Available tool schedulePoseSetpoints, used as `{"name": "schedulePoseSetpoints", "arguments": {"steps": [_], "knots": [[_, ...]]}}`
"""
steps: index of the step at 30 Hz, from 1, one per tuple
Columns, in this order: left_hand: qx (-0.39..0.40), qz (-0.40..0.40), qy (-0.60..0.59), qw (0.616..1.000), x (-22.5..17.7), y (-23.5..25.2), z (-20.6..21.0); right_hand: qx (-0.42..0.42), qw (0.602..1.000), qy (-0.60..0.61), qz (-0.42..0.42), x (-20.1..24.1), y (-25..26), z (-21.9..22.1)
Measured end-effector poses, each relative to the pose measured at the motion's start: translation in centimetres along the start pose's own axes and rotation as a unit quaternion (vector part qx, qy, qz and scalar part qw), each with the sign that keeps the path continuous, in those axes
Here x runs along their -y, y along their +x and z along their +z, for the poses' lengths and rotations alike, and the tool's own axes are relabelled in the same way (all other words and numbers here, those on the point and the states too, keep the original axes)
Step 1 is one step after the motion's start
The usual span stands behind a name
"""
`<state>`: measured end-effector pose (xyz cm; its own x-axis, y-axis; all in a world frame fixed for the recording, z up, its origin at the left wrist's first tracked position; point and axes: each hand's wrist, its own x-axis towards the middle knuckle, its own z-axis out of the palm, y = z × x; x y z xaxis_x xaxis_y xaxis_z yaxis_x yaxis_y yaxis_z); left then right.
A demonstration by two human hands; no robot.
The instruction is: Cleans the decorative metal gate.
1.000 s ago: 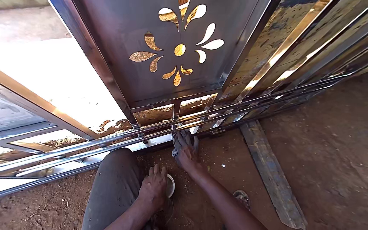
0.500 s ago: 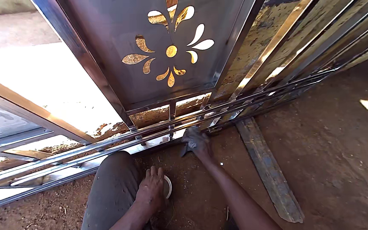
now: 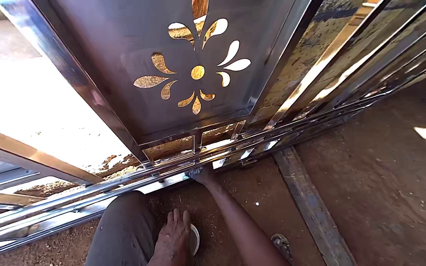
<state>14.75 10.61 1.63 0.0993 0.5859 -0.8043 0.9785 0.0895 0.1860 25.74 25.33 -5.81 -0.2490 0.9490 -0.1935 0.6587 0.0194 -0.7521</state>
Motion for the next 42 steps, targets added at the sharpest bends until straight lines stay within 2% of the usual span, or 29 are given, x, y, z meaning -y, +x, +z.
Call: {"name": "schedulePoseSetpoints", "arguments": {"steps": [2,3,5,6,7,9,10,11,12,13,15,17,22,24,26,27,29,31,32,33,34,35,36,37,38,40,42], "knots": [[0.002,0.003,-0.001,1.0,0.0,0.0,0.1,0.223,0.974,-0.047,0.004,0.8,1.7,-3.5],[0.007,0.003,0.0,1.0,0.0,-0.1,0.3,0.297,0.952,-0.074,-0.002,1.0,2.4,-4.6],[0.005,0.003,0.004,1.0,0.0,0.0,0.1,0.353,0.926,-0.135,0.008,1.0,3.5,-5.2],[0.006,0.001,0.005,1.0,0.1,0.0,0.0,0.327,0.934,-0.141,-0.003,0.8,3.3,-4.7],[0.007,-0.004,0.004,1.0,0.2,-0.1,0.0,0.259,0.957,-0.133,-0.015,0.4,2.5,-3.5],[0.004,-0.014,-0.005,1.0,0.5,-0.1,0.0,0.02,0.994,-0.102,-0.037,-0.4,0.2,0.4],[0.005,-0.017,-0.008,1.0,0.4,-0.1,0.1,-0.14,0.981,-0.101,-0.086,-1.3,-0.4,2.7],[0.004,-0.02,-0.012,1.0,0.3,-0.1,0.2,-0.239,0.958,-0.11,-0.116,-1.6,-0.6,4.1],[-0.002,-0.024,-0.015,1.0,0.3,-0.1,0.1,-0.255,0.95,-0.135,-0.116,-1.4,-0.7,4.1],[-0.008,-0.029,-0.013,0.999,0.3,-0.1,0.0,-0.204,0.96,-0.165,-0.101,-0.8,-0.9,3.1],[-0.012,-0.037,0.002,0.999,0.3,-0.4,-0.1,-0.03,0.97,-0.23,-0.071,0.1,-1.1,0.0],[-0.017,-0.041,0.021,0.999,0.2,-0.4,0.3,0.133,0.957,-0.255,-0.05,0.4,0.1,-2.7],[-0.073,-0.012,0.011,0.997,1.2,-0.3,1.3,0.2,0.953,-0.223,-0.051,-0.7,2.1,-6.0],[-0.096,-0.001,-0.001,0.995,2.2,-0.1,1.6,0.187,0.964,-0.17,-0.083,0.5,1.5,-5.5],[-0.098,-0.004,-0.005,0.995,2.3,0.0,1.7,0.039,0.994,0.037,-0.099,0.6,-0.1,-2.8],[-0.093,-0.008,-0.004,0.996,2.0,0.0,1.7,-0.029,0.987,0.148,-0.063,0.9,-1.0,-1.2],[-0.092,-0.015,0.003,0.996,1.5,0.1,1.5,-0.122,0.935,0.33,0.029,1.6,-1.5,1.0],[-0.095,-0.016,-0.002,0.995,1.4,0.3,1.4,-0.167,0.856,0.48,0.09,2.2,-1.3,2.5],[-0.093,-0.016,-0.007,0.995,1.4,0.3,1.4,-0.174,0.835,0.513,0.096,2.3,-1.4,3.1],[-0.093,-0.017,-0.011,0.995,1.5,0.4,1.3,-0.166,0.854,0.485,0.084,2.1,-1.4,3.4],[-0.091,-0.02,-0.014,0.996,1.6,0.5,1.3,-0.131,0.905,0.401,0.059,1.3,-1.5,3.3],[-0.089,-0.023,-0.013,0.996,1.7,0.5,1.4,-0.069,0.959,0.274,0.019,0.4,-1.6,2.9],[-0.085,-0.026,-0.012,0.996,1.8,0.5,1.3,-0.016,0.99,0.137,-0.04,-0.6,-1.5,2.1],[-0.08,-0.028,-0.012,0.996,1.7,0.6,1.2,0.007,0.994,0.011,-0.11,-1.9,-1.3,1.2],[-0.073,-0.028,-0.012,0.997,1.5,0.6,1.0,-0.001,0.98,-0.081,-0.182,-3.3,-1.2,0.2],[-0.067,-0.03,-0.014,0.997,1.5,0.4,0.8,-0.071,0.936,-0.167,-0.302,-6.5,-1.0,-1.7],[-0.057,-0.035,-0.013,0.998,1.4,0.3,0.5,-0.123,0.897,-0.205,-0.372,-8.8,-1.1,-4.3]]}}
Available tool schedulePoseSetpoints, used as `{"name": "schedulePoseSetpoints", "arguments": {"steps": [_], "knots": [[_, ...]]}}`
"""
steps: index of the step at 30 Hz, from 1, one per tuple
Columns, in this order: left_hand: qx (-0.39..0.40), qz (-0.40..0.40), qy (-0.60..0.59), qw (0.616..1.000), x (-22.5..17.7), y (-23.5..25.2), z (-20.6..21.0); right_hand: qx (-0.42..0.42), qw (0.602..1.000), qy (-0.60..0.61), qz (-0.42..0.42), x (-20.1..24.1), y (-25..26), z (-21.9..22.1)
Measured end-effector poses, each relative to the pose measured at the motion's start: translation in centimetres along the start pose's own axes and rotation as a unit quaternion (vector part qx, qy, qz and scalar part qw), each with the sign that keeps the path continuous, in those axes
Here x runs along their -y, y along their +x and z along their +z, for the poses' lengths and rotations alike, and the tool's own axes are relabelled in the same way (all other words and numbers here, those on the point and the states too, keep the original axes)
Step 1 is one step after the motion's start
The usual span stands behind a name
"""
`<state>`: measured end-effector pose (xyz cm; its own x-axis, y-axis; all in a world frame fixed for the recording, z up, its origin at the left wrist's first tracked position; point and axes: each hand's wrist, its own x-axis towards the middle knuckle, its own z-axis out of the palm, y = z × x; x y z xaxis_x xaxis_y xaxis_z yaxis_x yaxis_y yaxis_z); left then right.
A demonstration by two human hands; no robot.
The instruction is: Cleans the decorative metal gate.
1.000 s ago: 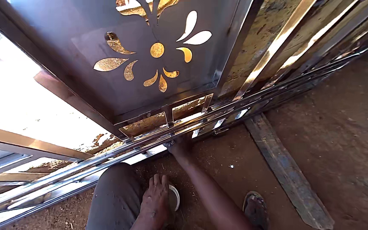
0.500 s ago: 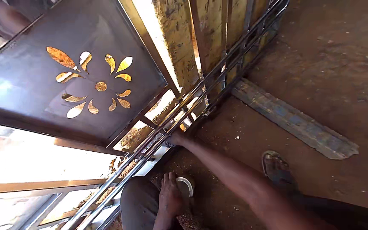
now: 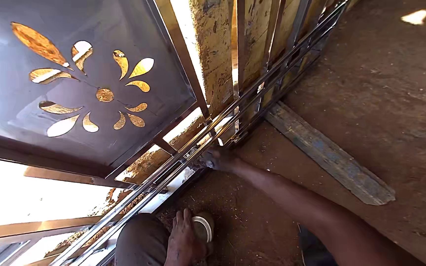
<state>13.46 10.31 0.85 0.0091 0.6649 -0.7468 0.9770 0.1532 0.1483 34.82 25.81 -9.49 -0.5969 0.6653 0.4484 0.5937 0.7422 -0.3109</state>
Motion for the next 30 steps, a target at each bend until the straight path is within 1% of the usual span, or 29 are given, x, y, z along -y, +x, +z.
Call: {"name": "schedulePoseSetpoints", "arguments": {"steps": [1,2,3,4,5,6,7,8,9,10,11,12,13,14,15,16,17,19,20,21,22,23,24,25,26,27,28,29,30], "knots": [[0.005,-0.002,0.001,1.0,-0.2,0.0,0.0,-0.004,1.0,-0.017,-0.023,-0.8,-0.8,-0.4],[0.008,-0.004,0.003,1.0,-0.4,-0.1,0.0,-0.006,0.999,-0.021,-0.024,-1.0,-1.7,-0.6],[0.01,-0.005,0.007,1.0,-0.5,-0.2,-0.1,-0.015,1.0,-0.008,-0.001,-0.7,-2.6,-0.6],[0.009,-0.005,0.005,1.0,-0.5,-0.3,-0.2,-0.032,0.997,0.037,0.061,0.0,-3.4,-0.8],[0.002,-0.004,-0.003,1.0,-0.3,-0.4,-0.3,-0.071,0.977,0.113,0.166,0.9,-4.2,-1.4],[-0.007,-0.002,-0.015,1.0,-0.2,-0.5,-0.4,-0.144,0.921,0.192,0.308,1.9,-4.4,-2.3],[-0.018,0.001,-0.027,0.999,-0.1,-0.7,-0.5,-0.235,0.825,0.253,0.446,2.2,-3.8,-3.5],[-0.03,0.005,-0.036,0.999,0.0,-0.7,-0.7,-0.33,0.722,0.295,0.532,2.0,-2.4,-4.6],[-0.036,0.007,-0.039,0.999,0.2,-0.8,-0.7,-0.388,0.654,0.321,0.564,2.0,-1.1,-5.2],[-0.038,0.009,-0.039,0.998,0.2,-0.8,-0.6,-0.408,0.641,0.338,0.555,2.2,-0.1,-4.9],[-0.038,0.01,-0.037,0.999,0.1,-0.7,-0.8,-0.398,0.668,0.346,0.525,2.7,0.9,-3.7],[-0.033,0.008,-0.037,0.999,-0.1,-0.6,-0.9,-0.355,0.721,0.321,0.501,3.5,1.7,-2.0],[-0.029,0.006,-0.035,0.999,-0.1,-0.6,-0.9,-0.28,0.781,0.26,0.494,4.4,2.0,-0.5],[-0.024,0.003,-0.037,0.999,-0.1,-0.6,-1.0,-0.204,0.825,0.187,0.493,4.7,2.0,0.6],[-0.021,0.002,-0.039,0.999,-0.1,-0.7,-1.1,-0.149,0.854,0.11,0.486,4.2,1.7,1.3],[-0.02,0.004,-0.042,0.999,-0.2,-0.6,-1.2,-0.102,0.87,0.046,0.48,3.1,1.7,1.1],[-0.018,0.006,-0.046,0.999,-0.3,-0.6,-1.3,-0.048,0.881,0.014,0.47,1.6,1.9,0.2],[-0.01,0.01,-0.045,0.999,-0.4,-0.6,-1.4,0.081,0.9,0.054,0.426,-0.9,2.8,-3.0],[-0.004,0.011,-0.045,0.999,-0.5,-0.5,-1.4,0.165,0.889,0.091,0.418,-1.9,3.7,-5.1],[-0.001,0.012,-0.047,0.999,-0.6,-0.4,-1.4,0.239,0.858,0.129,0.435,-2.4,4.8,-7.1],[-0.001,0.015,-0.049,0.999,-0.7,-0.3,-1.4,0.263,0.826,0.175,0.467,-2.7,5.5,-8.5],[-0.003,0.02,-0.052,0.998,-0.7,-0.2,-1.5,0.252,0.811,0.211,0.485,-2.9,5.8,-9.1],[-0.002,0.024,-0.054,0.998,-0.7,-0.2,-1.6,0.227,0.823,0.224,0.471,-3.4,5.4,-8.5],[-0.001,0.028,-0.058,0.998,-0.7,-0.2,-1.6,0.181,0.855,0.21,0.439,-3.8,4.3,-6.7],[-0.003,0.033,-0.064,0.997,-0.7,-0.3,-1.5,0.107,0.885,0.171,0.42,-3.5,3.1,-4.4],[-0.002,0.035,-0.067,0.997,-0.8,-0.4,-1.5,0.009,0.894,0.122,0.431,-2.2,2.5,-2.1],[-0.003,0.036,-0.068,0.997,-0.9,-0.4,-1.6,-0.102,0.88,0.074,0.459,-0.6,2.6,0.1],[-0.004,0.037,-0.069,0.997,-1.0,-0.5,-1.5,-0.197,0.846,0.037,0.494,1.1,3.4,1.7],[-0.004,0.035,-0.07,0.997,-1.0,-0.5,-1.4,-0.256,0.815,-0.002,0.52,2.1,4.5,2.7]]}}
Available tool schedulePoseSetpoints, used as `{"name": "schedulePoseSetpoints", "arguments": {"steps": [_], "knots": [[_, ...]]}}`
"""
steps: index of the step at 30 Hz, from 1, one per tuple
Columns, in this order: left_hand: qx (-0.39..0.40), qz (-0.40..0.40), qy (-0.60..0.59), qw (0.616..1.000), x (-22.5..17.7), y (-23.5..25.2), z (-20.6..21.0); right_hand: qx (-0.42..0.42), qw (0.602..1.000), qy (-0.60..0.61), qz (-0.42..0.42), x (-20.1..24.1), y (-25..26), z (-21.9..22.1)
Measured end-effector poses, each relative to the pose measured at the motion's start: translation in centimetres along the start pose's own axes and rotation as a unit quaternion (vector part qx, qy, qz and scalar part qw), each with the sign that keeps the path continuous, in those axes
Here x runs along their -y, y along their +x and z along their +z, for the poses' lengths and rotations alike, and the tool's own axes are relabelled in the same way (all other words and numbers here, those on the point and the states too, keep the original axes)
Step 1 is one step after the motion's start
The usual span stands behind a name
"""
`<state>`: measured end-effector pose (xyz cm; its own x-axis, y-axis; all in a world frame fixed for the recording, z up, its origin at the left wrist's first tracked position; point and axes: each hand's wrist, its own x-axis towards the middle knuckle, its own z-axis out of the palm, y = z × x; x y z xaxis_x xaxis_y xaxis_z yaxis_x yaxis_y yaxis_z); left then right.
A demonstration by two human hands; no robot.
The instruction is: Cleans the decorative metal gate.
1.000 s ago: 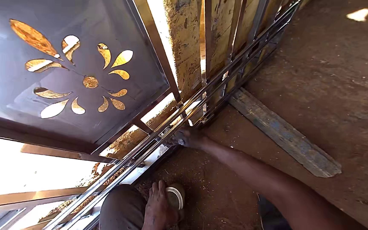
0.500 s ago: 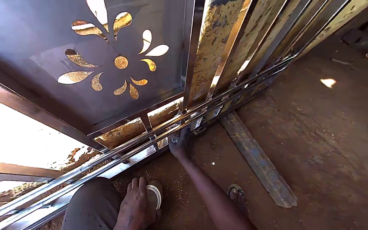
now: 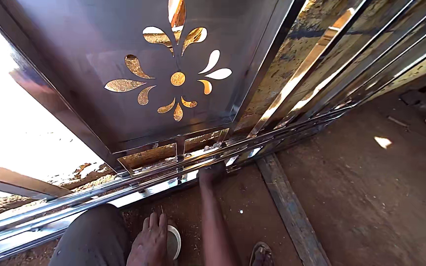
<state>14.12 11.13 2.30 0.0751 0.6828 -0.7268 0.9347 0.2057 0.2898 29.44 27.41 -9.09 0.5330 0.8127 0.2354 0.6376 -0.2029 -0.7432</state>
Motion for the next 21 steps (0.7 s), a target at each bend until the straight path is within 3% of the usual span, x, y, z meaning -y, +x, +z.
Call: {"name": "schedulePoseSetpoints", "arguments": {"steps": [2,3,5,6,8,10,12,14,15,17,19,21], "knots": [[-0.003,-0.001,-0.001,1.0,0.3,0.1,-0.1,-0.034,0.999,-0.022,-0.004,0.2,-0.2,0.8],[-0.003,0.0,-0.004,1.0,0.4,0.1,-0.2,0.018,0.999,-0.022,-0.033,-0.7,0.4,0.1],[0.003,0.004,-0.002,1.0,0.5,-0.1,-0.3,0.209,0.968,-0.053,-0.129,-3.1,3.2,-2.5],[0.005,0.006,0.002,1.0,0.5,-0.1,-0.4,0.347,0.921,-0.112,-0.139,-3.0,5.3,-4.2],[0.007,0.004,0.004,1.0,0.5,0.0,-0.4,0.564,0.763,-0.278,-0.15,-0.1,10.0,-6.4],[0.014,-0.005,0.014,1.0,0.4,0.2,-0.4,0.63,0.645,-0.394,-0.18,2.9,12.4,-7.2],[0.021,-0.011,0.021,1.0,0.3,0.1,-0.3,0.629,0.618,-0.428,-0.197,3.0,13.3,-7.4],[0.02,-0.009,0.02,1.0,0.2,0.1,-0.3,0.62,0.635,-0.41,-0.209,0.0,13.7,-7.1],[0.019,-0.008,0.019,1.0,0.3,0.0,-0.3,0.6,0.666,-0.383,-0.222,-1.6,13.4,-7.0],[0.017,-0.01,0.017,1.0,0.4,0.1,-0.4,0.524,0.75,-0.325,-0.238,-4.1,12.0,-7.1],[0.012,-0.009,0.015,1.0,0.4,-0.1,-0.4,0.375,0.875,-0.155,-0.264,-6.9,9.0,-7.0],[-0.001,-0.003,0.014,1.0,0.3,-0.2,-0.4,0.222,0.944,0.022,-0.244,-7.9,6.0,-6.1]]}}
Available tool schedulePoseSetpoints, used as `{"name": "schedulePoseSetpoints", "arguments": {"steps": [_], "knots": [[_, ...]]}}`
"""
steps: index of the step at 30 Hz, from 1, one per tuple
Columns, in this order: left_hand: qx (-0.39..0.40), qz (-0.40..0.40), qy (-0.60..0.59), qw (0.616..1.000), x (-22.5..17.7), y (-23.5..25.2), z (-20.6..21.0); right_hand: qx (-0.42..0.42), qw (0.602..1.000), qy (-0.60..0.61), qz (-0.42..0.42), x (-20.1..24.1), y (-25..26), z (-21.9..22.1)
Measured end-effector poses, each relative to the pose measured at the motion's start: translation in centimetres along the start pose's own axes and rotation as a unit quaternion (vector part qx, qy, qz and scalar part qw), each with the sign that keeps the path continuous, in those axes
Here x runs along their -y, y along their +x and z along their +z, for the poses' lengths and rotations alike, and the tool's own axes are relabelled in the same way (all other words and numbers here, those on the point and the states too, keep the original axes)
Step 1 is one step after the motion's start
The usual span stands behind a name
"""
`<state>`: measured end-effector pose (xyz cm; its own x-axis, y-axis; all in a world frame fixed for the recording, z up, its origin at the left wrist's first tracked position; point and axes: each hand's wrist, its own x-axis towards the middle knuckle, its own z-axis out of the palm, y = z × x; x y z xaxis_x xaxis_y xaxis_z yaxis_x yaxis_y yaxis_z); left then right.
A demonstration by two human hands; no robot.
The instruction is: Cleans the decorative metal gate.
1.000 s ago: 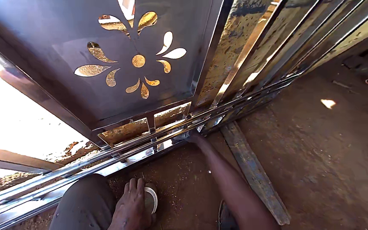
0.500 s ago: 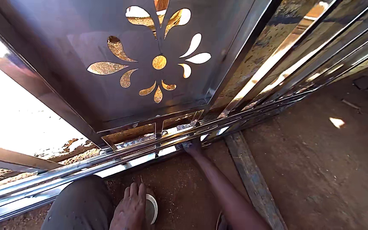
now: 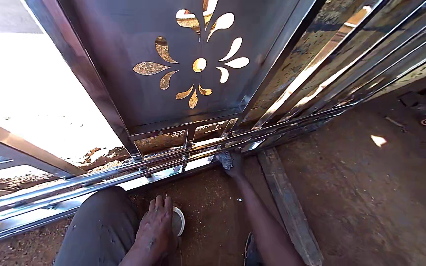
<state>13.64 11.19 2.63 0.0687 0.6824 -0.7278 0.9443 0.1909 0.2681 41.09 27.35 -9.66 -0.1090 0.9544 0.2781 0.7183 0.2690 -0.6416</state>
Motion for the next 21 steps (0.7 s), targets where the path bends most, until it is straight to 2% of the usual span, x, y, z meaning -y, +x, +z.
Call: {"name": "schedulePoseSetpoints", "arguments": {"steps": [2,3,5,6,8,9,11,12,13,15,16,18,20,21], "knots": [[-0.014,0.005,0.003,1.0,-0.1,-0.1,0.0,-0.096,0.992,0.025,0.08,1.7,-0.9,2.1],[-0.018,0.007,0.005,1.0,0.0,0.0,0.2,-0.099,0.985,0.005,0.142,3.4,-0.7,3.0],[-0.013,0.016,0.013,1.0,0.0,0.1,0.8,-0.029,0.967,-0.038,0.252,7.7,-0.7,4.4],[-0.008,0.02,0.02,1.0,-0.2,0.1,1.0,0.018,0.958,-0.072,0.276,9.3,-1.0,5.1],[0.0,0.025,0.034,0.999,-0.6,0.1,1.2,0.066,0.954,-0.17,0.238,10.4,-2.5,6.5],[0.003,0.027,0.037,0.999,-0.9,0.1,1.2,0.051,0.959,-0.207,0.187,10.0,-3.4,6.9],[-0.015,0.041,0.033,0.998,-1.2,0.1,1.4,-0.044,0.966,-0.249,0.055,7.5,-4.2,6.2],[-0.027,0.052,0.033,0.998,-1.3,0.1,1.7,-0.081,0.964,-0.252,0.014,6.4,-4.0,5.1],[-0.034,0.062,0.032,0.997,-1.4,0.1,1.9,-0.095,0.964,-0.247,0.009,5.8,-3.5,4.0],[-0.032,0.077,0.035,0.996,-1.8,0.3,2.6,-0.082,0.972,-0.201,0.09,6.5,-2.2,2.5],[-0.025,0.084,0.039,0.995,-2.1,0.4,2.9,-0.059,0.974,-0.149,0.162,7.7,-1.5,2.3],[-0.027,0.103,0.049,0.993,-2.7,0.6,3.5,-0.063,0.965,-0.027,0.252,9.7,0.2,3.1],[-0.048,0.128,0.049,0.989,-2.8,0.9,4.2,-0.059,0.958,0.061,0.272,10.0,1.3,3.9],[-0.059,0.138,0.048,0.987,-2.7,1.0,4.4,-0.037,0.964,0.062,0.258,9.1,1.7,4.1]]}}
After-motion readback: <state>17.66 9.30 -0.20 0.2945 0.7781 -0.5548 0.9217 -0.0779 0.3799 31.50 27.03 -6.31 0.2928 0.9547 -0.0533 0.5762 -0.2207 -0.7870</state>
